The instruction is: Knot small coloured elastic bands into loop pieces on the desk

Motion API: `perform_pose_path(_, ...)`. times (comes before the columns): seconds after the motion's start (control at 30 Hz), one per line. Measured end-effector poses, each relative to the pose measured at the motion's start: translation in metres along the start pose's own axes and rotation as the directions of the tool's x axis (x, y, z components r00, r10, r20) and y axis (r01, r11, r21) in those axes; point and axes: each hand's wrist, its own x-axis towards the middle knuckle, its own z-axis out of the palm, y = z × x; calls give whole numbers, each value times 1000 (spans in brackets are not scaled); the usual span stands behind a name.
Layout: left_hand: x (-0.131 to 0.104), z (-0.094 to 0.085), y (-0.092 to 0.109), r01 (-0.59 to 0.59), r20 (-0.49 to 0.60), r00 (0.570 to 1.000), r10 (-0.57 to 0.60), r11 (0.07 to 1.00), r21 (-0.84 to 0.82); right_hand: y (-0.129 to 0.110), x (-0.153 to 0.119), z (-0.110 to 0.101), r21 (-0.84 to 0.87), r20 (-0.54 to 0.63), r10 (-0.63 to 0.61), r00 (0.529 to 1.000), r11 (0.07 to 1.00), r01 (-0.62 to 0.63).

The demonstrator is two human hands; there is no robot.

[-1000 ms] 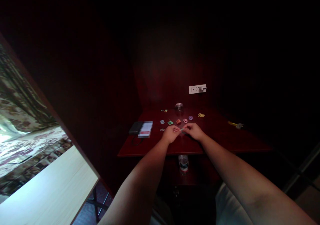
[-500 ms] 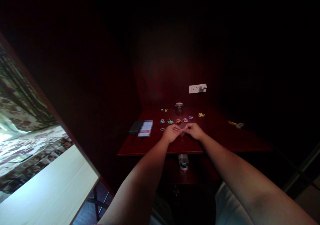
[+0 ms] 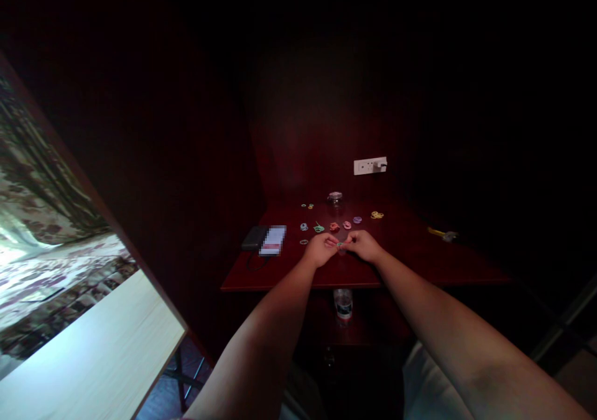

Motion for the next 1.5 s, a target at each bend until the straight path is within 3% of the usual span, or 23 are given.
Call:
perform_pose_path(0.43,2,-2,-3,-24,-26,999,25,998,60,0,2,4,241,23,18,1000,970,-23)
perform_pose_path(1.03,1,-4,1,-30,-53,998,37,993,117,-3,0,3,239,53,26,998,970,-38)
perform_pose_path(1.5,1,0,0,22,-76,997,-18,999,47,2,0,1,98,45,5,999,995,-10)
